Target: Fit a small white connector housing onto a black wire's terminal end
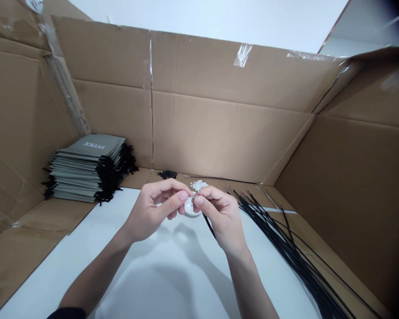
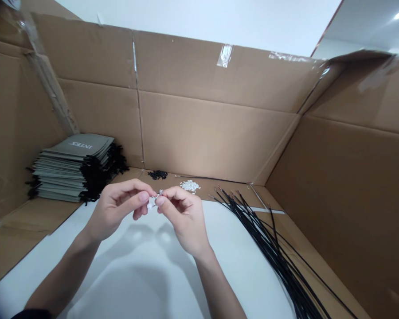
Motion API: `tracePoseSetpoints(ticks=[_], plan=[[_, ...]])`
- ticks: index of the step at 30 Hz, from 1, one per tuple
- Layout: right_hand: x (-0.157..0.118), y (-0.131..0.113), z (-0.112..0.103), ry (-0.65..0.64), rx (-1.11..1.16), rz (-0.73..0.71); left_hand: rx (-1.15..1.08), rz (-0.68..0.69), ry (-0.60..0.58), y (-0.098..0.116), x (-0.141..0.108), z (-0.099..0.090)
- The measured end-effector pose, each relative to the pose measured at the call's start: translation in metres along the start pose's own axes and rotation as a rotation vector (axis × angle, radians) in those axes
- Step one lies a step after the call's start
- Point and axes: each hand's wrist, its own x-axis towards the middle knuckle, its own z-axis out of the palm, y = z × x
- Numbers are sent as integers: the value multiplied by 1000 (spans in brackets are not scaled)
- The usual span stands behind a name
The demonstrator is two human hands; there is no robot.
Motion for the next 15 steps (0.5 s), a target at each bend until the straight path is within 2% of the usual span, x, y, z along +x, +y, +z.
tracePoseSetpoints(ticks=[9,15], plan=[[1,9,1,17,57,54,-28,-84,13,4,4,1],[0,8,11,179,-127,-152,162,-64,158,6,5,5]])
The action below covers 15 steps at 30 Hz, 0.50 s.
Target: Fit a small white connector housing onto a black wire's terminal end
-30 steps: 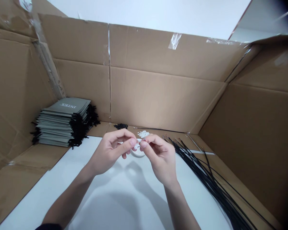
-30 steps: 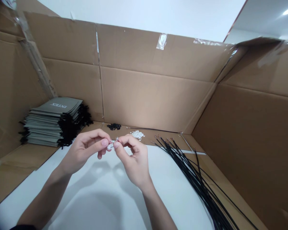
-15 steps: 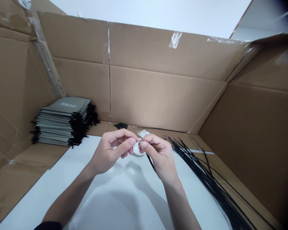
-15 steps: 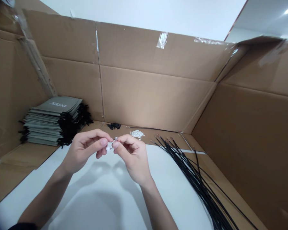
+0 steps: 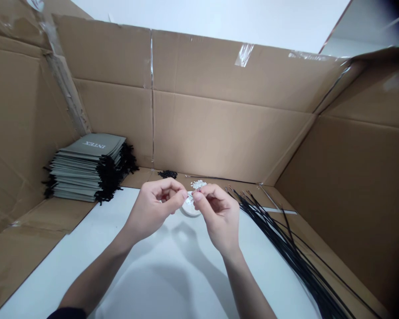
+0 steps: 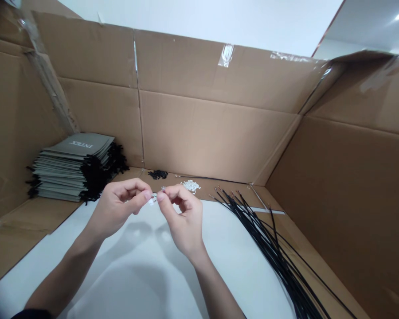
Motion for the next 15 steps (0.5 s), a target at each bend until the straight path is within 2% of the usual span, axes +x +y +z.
tracePoseSetpoints(ticks=[3,7,12,15], plan=[[-1,-2,-1,-59,-90,-93,65,10,52,1,-3,0],[-3,-4,-5,-143,-179,-156,70,-14,-6,2,-4,-5],[-6,-3,-2,-90,-99,-141,-123,-94,-185,2,1,-9],[-8,-2,3,-14,-28,-127,-206,-110,-216,0,3,-7]])
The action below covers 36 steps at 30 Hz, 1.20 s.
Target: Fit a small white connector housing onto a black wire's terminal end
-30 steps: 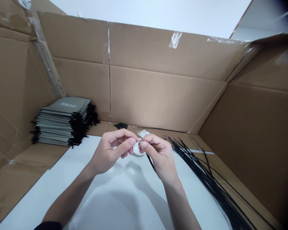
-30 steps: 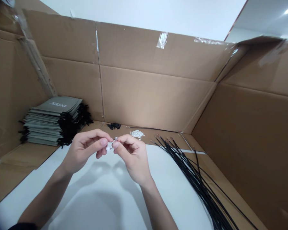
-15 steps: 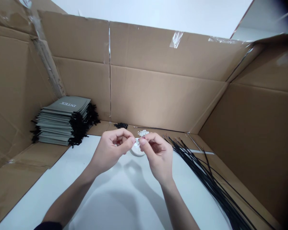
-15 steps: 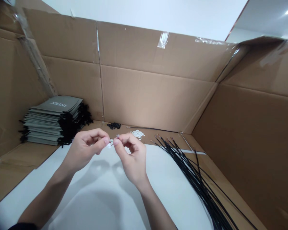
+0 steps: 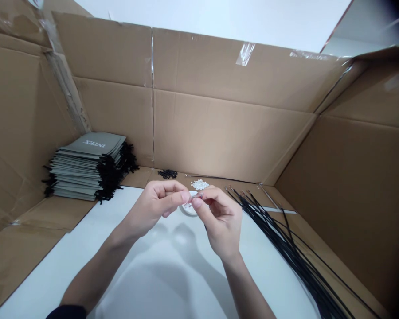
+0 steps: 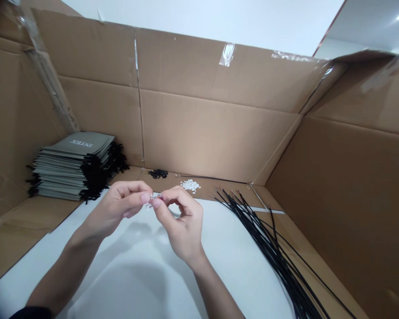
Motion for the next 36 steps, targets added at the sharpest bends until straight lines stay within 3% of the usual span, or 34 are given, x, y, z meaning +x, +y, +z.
tracePoseSetpoints(ticks=[6,10,14,18,22,28,31,36], plan=[[-4,4,7,95,-74,-132,-17,6,6,-4,0,4],[-5,1,6,116,-252,-271,20,35,33,-1,-3,5],[1,-11,-3,32,-464,-401,153,49,98,2,-10,4],[8,-21,-13,-139,-511,-409,286,39,145,2,-16,2],[8,-18,-12,-97,-388,-361,231,14,85,2,-16,1],[1,-2,-1,40,27,-59,16,-43,-18,-2,-4,7],[0,2,2,49,227,71,-42,-52,-33,-5,0,9],[3,3,1,62,238,118,-23,12,15,-3,-4,10]])
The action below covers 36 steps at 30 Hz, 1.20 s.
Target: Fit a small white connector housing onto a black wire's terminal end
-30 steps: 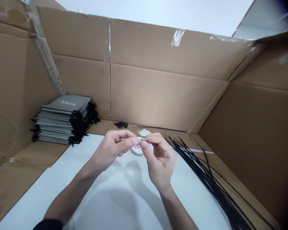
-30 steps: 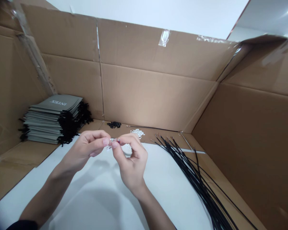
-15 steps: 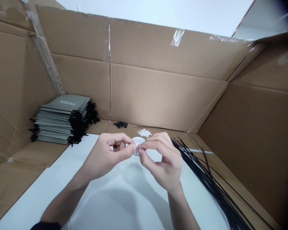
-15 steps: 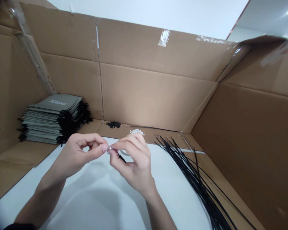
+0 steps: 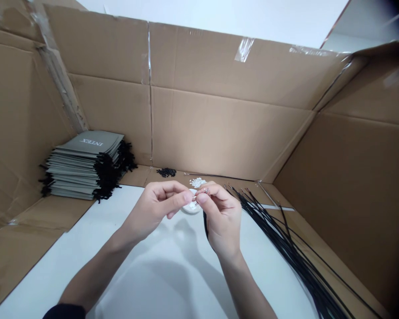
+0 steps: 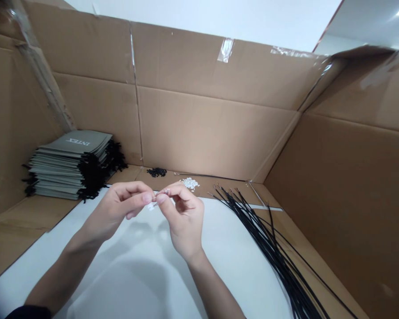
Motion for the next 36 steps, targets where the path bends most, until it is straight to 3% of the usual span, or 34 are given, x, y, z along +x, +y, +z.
tracePoseSetpoints(ticks=[5,12,21,29,36], plan=[[0,-4,-1,81,-95,-67,100,61,69,4,-7,4],[-2,-9,1,119,-167,-136,-120,-24,14,1,-6,8],[-3,-16,-1,-1,-331,-235,-192,74,-25,-8,-1,4],[-3,-15,-4,-32,-264,-206,-209,66,-68,-9,1,2],[-3,-17,-4,-48,-334,-248,-199,63,-73,-8,1,1]])
